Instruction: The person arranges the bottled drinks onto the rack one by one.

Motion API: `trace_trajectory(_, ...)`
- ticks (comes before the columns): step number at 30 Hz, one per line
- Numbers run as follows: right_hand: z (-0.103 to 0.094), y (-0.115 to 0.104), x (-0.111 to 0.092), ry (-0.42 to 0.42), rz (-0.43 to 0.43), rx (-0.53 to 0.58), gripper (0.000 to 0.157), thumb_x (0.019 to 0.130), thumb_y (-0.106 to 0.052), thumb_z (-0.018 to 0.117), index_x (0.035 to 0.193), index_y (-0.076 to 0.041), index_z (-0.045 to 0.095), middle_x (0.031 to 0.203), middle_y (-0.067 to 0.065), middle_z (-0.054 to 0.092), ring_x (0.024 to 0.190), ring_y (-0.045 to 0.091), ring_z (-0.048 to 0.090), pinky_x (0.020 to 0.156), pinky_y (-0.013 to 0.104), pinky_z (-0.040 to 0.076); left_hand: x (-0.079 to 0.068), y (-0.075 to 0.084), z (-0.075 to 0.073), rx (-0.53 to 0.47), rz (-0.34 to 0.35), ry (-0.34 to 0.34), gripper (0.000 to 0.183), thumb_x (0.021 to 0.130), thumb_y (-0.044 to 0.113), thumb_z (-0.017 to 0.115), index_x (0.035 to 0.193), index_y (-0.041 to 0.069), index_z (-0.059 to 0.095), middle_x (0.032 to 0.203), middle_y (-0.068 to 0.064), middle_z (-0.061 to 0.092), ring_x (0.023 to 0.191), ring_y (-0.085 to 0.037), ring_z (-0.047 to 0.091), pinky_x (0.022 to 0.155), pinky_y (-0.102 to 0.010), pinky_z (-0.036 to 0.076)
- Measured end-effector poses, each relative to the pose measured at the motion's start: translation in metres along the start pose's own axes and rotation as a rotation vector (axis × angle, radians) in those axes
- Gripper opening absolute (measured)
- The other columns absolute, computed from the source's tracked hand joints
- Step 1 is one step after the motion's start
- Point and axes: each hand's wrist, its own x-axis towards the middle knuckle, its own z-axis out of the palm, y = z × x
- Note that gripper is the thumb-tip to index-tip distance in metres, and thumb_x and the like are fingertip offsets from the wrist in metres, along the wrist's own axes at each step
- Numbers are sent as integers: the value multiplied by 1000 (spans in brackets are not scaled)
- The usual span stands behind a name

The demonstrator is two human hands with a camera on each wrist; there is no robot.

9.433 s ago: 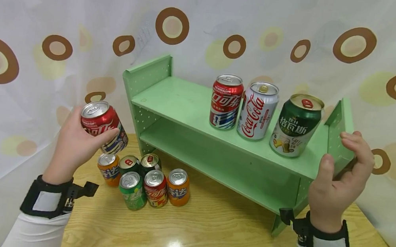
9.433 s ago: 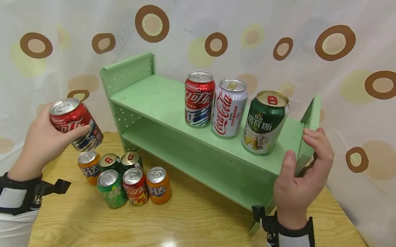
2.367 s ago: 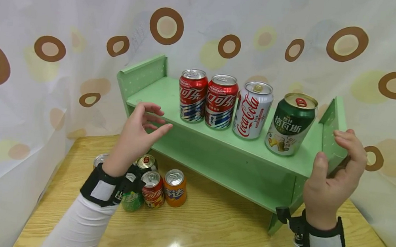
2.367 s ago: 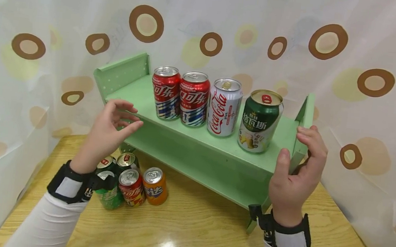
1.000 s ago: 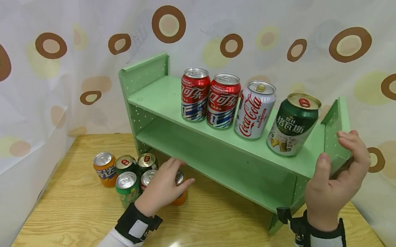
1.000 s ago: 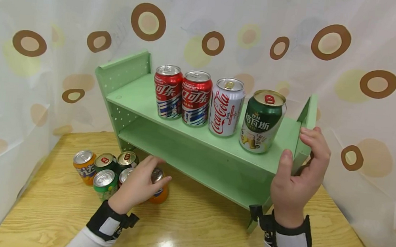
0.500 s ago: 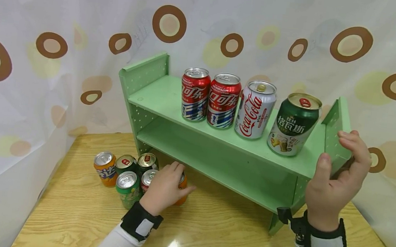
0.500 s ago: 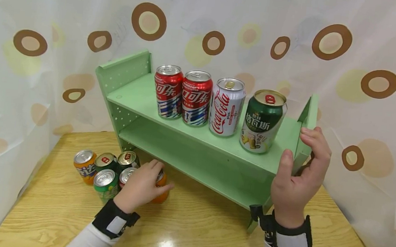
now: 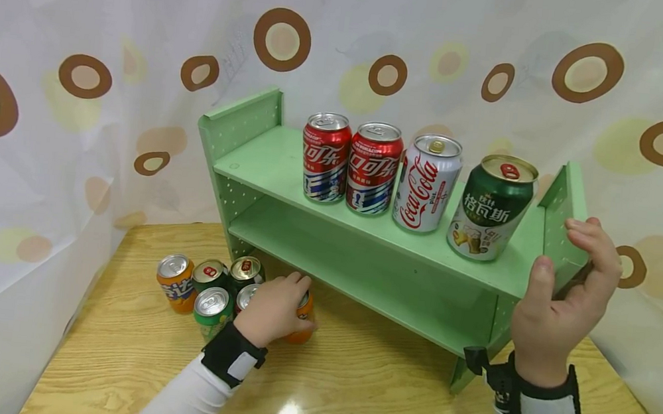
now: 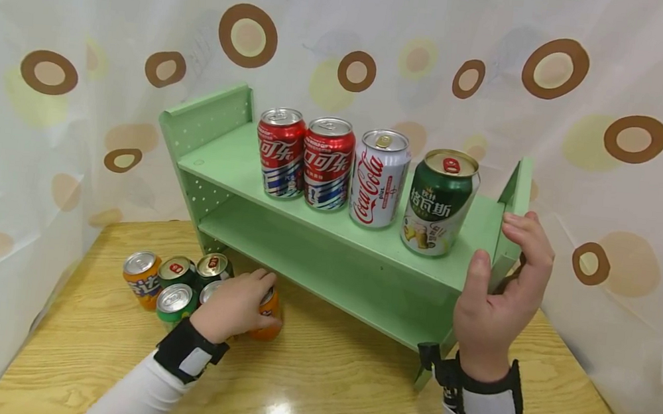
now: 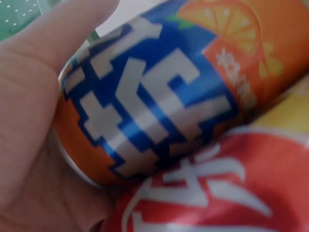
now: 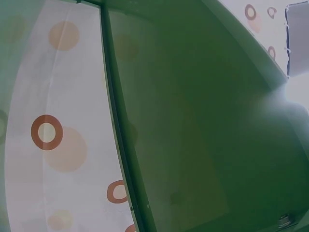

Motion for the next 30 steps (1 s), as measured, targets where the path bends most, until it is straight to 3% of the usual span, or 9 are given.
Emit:
trace_trajectory(6, 0, 1, 0, 0, 1, 5, 25, 84, -2, 54, 105, 12, 56, 117, 12, 63, 123, 29, 55, 126, 47, 26, 4, -3, -3, 12, 9, -82, 70, 76, 40, 91, 129, 4, 64, 110, -10, 66, 89, -29, 69, 76, -44, 60)
trace_trajectory(19, 0, 1, -1, 0, 4, 10, 25, 85, -2, 55, 105, 12, 56, 117, 12, 63, 124, 29, 54, 126, 47, 26, 8, -12, 1, -30, 52, -153, 70, 79, 37, 89, 133, 2, 62, 119, -11, 66, 102, -27, 68, 90, -41, 59)
trace_trajectory(30, 0, 1, 0, -1, 1, 2, 25, 84, -2, 54, 105, 12, 56, 117, 13, 63, 124, 29, 55, 126, 47, 26, 1, -5, -12, 15, 161, -129, 66, 81, 46, 87, 127, 5, 63, 115, -6, 66, 98, -20, 67, 86, -36, 59)
